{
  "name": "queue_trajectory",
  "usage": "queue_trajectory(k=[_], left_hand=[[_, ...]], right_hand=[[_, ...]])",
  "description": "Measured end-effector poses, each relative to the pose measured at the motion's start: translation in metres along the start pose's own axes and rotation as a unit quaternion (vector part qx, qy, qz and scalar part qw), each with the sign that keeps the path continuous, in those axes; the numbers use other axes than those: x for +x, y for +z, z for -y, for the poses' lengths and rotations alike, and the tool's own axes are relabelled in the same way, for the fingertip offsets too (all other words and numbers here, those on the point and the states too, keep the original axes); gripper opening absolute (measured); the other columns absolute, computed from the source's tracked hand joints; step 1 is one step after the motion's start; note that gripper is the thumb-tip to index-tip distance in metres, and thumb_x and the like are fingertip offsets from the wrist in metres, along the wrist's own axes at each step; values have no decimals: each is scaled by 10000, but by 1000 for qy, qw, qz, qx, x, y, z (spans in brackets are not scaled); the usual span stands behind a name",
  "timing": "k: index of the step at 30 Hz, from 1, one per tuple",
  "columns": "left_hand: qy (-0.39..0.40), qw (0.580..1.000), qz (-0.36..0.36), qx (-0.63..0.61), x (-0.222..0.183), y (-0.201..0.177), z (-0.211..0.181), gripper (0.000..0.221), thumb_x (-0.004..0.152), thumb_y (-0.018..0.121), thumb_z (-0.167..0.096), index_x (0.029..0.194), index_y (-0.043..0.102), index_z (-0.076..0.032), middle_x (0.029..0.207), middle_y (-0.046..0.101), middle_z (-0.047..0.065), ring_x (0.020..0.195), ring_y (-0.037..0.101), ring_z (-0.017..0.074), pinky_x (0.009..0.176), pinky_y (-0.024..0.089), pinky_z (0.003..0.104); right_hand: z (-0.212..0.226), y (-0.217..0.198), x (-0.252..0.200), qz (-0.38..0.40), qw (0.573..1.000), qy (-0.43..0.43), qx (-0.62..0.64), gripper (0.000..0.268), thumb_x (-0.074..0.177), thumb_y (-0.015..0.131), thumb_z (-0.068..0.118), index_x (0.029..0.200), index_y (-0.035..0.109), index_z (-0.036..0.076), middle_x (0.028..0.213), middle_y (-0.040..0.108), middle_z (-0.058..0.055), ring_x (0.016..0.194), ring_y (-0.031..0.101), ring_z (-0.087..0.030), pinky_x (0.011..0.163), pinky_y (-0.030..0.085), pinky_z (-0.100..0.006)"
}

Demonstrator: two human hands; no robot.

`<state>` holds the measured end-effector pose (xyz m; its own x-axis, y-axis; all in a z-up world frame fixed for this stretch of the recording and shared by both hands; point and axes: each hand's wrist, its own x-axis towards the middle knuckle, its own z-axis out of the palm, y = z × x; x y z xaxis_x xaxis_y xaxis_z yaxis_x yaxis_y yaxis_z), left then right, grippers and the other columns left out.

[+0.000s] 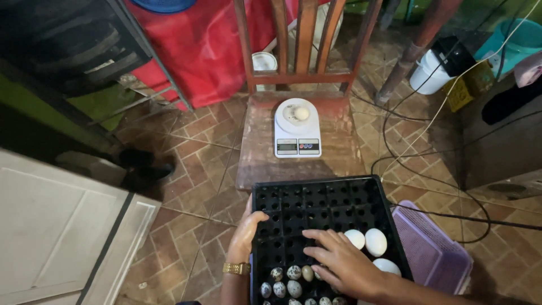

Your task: Weighing individual chicken and quail eggs on a digital scale and organizing them in a tray.

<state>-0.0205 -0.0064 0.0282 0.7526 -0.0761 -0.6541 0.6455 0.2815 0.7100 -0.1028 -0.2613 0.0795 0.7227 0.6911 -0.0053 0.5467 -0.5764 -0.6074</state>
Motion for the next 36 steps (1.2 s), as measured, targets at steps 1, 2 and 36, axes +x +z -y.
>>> queue_trajectory(k=[1,2,36], left_hand=[[-3,1000,-3,5,-2,1,-2,951,710,516,-24,1612,368,-287,1424,605,85,1223,589,250,975,481,342],[-1,1000,-3,6,-3,2,-4,951,710,516,-24,1612,368,-287,1424,605,85,1223,589,250,975,481,342],[8,995,54,-85,15,-8,10,916,735,520,45,1599,372,-221,1271,600,163,1083,598,279,914,486,371]], right_hand=[[0,1,-1,-3,1000,2,5,294,1001,596,245,1251,656,102,1508,453,-162,1185,528,-360,891,420,-488],[-1,3,-1,-5,1000,1,5,294,1001,596,245,1251,656,102,1508,453,-162,1185,528,-360,891,420,-488],[-32,33,-5,-26,999,-38,27,277,993,645,226,1236,661,95,1482,473,-203,1068,594,-355,815,471,-472]])
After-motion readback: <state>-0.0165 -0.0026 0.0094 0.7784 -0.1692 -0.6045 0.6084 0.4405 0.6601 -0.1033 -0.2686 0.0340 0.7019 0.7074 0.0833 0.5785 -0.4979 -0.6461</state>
